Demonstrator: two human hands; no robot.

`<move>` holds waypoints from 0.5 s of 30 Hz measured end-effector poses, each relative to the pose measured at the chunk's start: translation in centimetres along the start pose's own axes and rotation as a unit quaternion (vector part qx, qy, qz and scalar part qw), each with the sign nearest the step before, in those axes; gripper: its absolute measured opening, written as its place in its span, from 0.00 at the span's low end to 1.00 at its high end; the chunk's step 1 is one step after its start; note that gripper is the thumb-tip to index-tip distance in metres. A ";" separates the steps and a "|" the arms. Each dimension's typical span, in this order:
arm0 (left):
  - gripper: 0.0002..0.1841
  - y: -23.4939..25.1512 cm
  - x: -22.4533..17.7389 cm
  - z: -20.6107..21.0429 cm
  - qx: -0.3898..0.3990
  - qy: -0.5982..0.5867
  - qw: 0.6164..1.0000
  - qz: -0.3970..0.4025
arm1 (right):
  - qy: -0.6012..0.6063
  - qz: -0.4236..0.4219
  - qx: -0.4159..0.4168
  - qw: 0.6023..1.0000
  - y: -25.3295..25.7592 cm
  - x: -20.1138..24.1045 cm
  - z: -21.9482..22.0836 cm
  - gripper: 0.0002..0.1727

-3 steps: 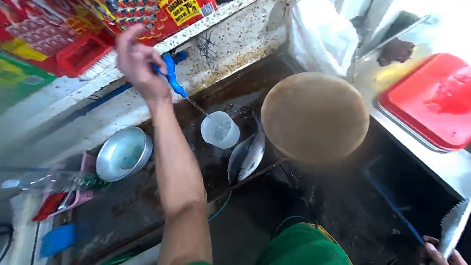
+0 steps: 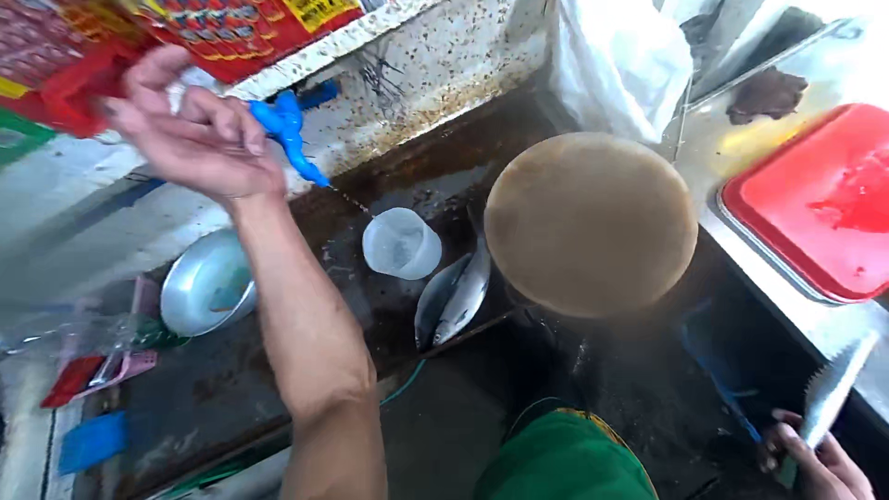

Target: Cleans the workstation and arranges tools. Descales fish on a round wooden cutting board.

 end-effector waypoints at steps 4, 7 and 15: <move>0.17 -3.2 -2.4 1.1 -0.055 0.350 0.935 -0.005 | -0.097 -0.034 -0.007 0.995 7.8 5.2 0.1 0.18; 0.37 -12.9 0.8 18.4 0.099 0.507 0.848 -0.117 | -0.197 -0.075 -0.034 0.977 11.4 8.9 -0.5 0.23; 0.37 -43.3 17.0 54.1 0.629 0.264 0.717 -0.144 | -0.230 -0.033 -0.021 0.972 15.5 10.2 -0.7 0.23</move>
Point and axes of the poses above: each hand's wrist, its own y-axis towards the middle knuckle, its own z-axis out of the palm, x = y × z, the point moved 9 cm from there along y, towards the middle knuckle, and after that the axes turned 2 degrees about z, right-handed, at the moved point
